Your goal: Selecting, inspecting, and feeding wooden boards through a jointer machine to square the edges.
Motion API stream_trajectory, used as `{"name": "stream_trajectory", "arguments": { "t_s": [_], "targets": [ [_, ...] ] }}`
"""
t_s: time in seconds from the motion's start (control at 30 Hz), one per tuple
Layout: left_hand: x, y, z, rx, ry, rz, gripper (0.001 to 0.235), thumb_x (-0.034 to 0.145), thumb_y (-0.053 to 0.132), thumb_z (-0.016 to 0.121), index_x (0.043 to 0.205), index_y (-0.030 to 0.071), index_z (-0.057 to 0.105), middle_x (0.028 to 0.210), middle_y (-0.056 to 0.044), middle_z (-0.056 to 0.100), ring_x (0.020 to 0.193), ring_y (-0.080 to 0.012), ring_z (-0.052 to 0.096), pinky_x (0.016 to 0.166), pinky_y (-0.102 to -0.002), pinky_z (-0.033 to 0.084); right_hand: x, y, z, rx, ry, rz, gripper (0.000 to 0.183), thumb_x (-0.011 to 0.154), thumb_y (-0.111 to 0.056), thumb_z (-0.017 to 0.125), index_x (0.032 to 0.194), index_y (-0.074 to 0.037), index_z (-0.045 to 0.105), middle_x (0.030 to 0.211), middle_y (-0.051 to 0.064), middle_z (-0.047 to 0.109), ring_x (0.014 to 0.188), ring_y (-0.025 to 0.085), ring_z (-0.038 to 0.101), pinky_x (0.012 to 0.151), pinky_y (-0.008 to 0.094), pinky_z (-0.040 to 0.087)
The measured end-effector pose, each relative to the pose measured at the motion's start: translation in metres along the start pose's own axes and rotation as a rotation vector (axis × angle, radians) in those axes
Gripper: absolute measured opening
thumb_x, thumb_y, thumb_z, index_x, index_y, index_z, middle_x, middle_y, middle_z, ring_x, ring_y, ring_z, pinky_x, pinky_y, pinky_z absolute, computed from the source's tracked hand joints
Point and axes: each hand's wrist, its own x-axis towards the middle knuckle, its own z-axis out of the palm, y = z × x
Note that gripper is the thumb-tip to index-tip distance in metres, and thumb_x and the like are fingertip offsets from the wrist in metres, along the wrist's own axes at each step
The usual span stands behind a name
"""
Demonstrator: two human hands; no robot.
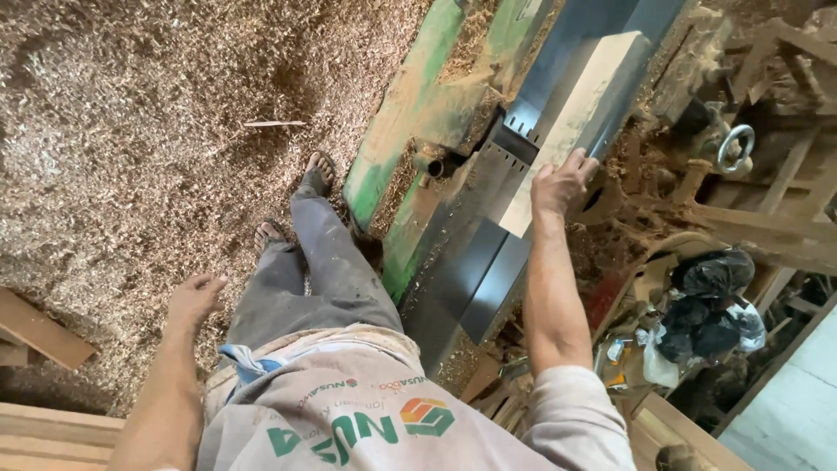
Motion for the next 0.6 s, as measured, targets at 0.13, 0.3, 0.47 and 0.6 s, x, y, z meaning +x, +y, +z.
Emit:
{"name": "stream_trajectory", "arguments": {
  "t_s": [0.13,0.3,0.47,0.6],
  "targets": [
    [0.005,0.017,0.009,-0.013,0.023,0.0,0.076,0.087,0.032,0.084,0.143,-0.01,0.054,0.115,-0.031,0.062,0.076,-0.038,0.071,0.068,-0.043,0.057,0.056,-0.008,0.005,-0.052,-0.015,0.004,0.054,0.091,-0.02,0.074,0.135,-0.004,0.048,0.133,0.018,0.045,0.091,0.056,0.071,0.082,0.065,0.062],
    [0.015,0.039,0.016,-0.023,0.049,-0.001,0.08,0.086,0.031,0.086,0.146,-0.009,0.051,0.126,-0.033,0.059,0.079,-0.0428,0.07,0.069,-0.046,0.057,0.132,-0.006,0.023,0.033,0.015,-0.002,0.04,0.093,-0.008,0.073,0.126,-0.002,0.051,0.135,0.023,0.044,0.095,0.058,0.071,0.084,0.063,0.064],
    [-0.003,0.061,0.031,-0.014,0.047,0.025,0.075,0.09,0.032,0.081,0.145,-0.01,0.052,0.125,-0.032,0.061,0.079,-0.0395,0.07,0.064,-0.042,0.057,0.206,0.015,0.058,-0.04,0.013,-0.004,0.047,0.095,-0.013,0.079,0.13,-0.004,0.049,0.146,0.025,0.038,0.101,0.056,0.072,0.091,0.06,0.064],
    [-0.002,0.045,0.033,0.027,0.05,0.004,0.076,0.087,0.037,0.083,0.143,-0.006,0.056,0.125,-0.028,0.065,0.074,-0.0371,0.072,0.067,-0.042,0.057,0.192,0.009,0.053,-0.02,-0.044,0.031,0.05,0.097,-0.012,0.077,0.138,-0.004,0.048,0.15,0.03,0.033,0.106,0.057,0.07,0.093,0.058,0.065]
  ]
}}
